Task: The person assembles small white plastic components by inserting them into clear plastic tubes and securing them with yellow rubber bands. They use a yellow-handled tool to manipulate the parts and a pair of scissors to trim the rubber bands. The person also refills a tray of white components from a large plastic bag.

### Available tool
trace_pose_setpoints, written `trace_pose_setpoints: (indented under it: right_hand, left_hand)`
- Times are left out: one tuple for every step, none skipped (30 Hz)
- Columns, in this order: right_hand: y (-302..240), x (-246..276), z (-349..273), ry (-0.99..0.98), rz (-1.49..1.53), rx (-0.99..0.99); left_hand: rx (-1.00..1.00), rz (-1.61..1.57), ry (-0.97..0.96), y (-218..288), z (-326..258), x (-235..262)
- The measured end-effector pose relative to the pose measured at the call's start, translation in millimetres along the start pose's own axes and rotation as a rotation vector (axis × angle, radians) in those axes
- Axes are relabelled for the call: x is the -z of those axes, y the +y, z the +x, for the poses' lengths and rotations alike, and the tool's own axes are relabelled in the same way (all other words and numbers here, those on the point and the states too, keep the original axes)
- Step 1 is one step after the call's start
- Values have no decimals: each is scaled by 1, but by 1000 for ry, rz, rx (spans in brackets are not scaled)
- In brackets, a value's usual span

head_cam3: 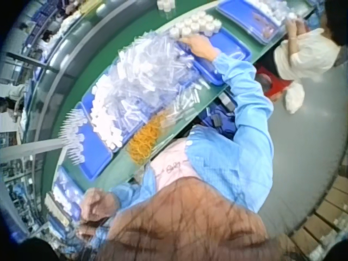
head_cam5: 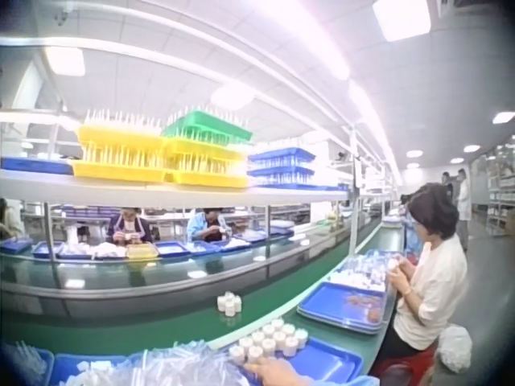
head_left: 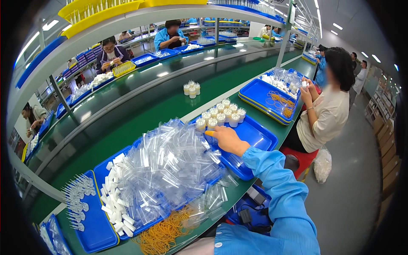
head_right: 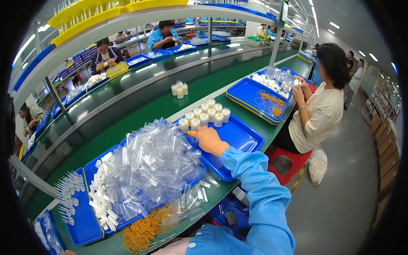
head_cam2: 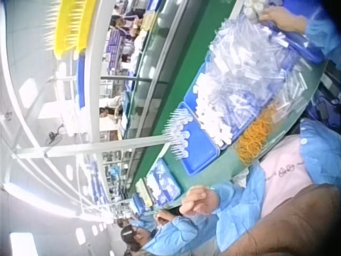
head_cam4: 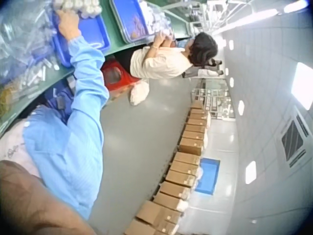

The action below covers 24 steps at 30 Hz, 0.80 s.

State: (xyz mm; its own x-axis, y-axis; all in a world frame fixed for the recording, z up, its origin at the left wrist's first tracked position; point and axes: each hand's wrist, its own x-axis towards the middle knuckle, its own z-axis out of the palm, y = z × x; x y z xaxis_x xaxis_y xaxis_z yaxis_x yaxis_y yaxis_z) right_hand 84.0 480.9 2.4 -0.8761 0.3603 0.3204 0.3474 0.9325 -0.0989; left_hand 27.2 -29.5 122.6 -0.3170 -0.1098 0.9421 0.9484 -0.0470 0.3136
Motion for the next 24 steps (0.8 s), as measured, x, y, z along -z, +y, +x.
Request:
trace_pose_setpoints:
  right_hand:
    - [3, -4, -1, 9, -13, -6]
    - [5, -6, -1, 17, -25, -11]
    - [7, -5, -5, 25, 18, -17]
    - [11, -1, -7, -12, 16, -28]
    - [14, 7, -9, -49, 13, -39]
    - [15, 13, -10, -85, 11, -48]
    - [16, 14, -10, -33, 75, -39]
    - [16, 15, -9, 19, 138, -30]
    - [17, 16, -10, 72, 196, -24]
    - [16, 15, -8, 79, 183, -49]
    - [13, 13, -4, 86, 170, -74]
    - [8, 11, 1, 90, 161, -94]
    - [3, 11, 3, 56, 159, -97]
    - [-3, 11, 6, 23, 157, -98]
    - [-7, 13, 7, -9, 152, -99]
    - [-4, 9, 7, -6, 116, -76]
    - [3, 0, 7, -2, 80, -52]
    - [3, -2, 6, -3, 49, -27]
    - [4, -1, 3, -41, 29, -27]
    - [5, 3, -1, -77, 10, -26]
    - [6, 8, -7, -119, -15, -28]
    - [8, 9, -9, -136, 4, -48]
    - [11, 11, -11, -153, 23, -68]
    - [14, 13, -16, -175, 39, -91]
  left_hand:
    - [37, -2, -1, 2, -2, -2]
    - [74, -3, -2, 3, -3, -3]
    - [122, -97, -45, 3, -3, -1]
    - [164, -112, -55, 1, -4, 2]
    - [207, -127, -67, -2, -5, 7]
    - [248, -140, -77, -3, -7, 12]
    - [281, -119, -64, -5, -9, 16]
    - [315, -98, -50, -8, -11, 19]
    - [350, -82, -36, -11, -13, 19]
    - [406, -72, -60, -12, -11, 20]
    - [463, -61, -85, -13, -9, 20]
    - [520, -45, -109, -12, -8, 21]
    - [521, -66, -93, -12, -8, 20]
    - [520, -87, -77, -12, -9, 18]
    - [519, -110, -59, -13, -9, 15]
    - [514, -111, -58, -11, -8, 13]
    - [509, -112, -56, -9, -8, 11]
    - [506, -106, -56, -7, -8, 11]
    - [500, -111, -68, -7, -7, 12]
    - [493, -115, -81, -7, -6, 14]
    - [493, -124, -94, -8, -6, 16]
    - [504, -116, -96, -7, -6, 18]
    - [515, -107, -99, -7, -4, 18]
    - [532, -101, -103, -7, -4, 19]
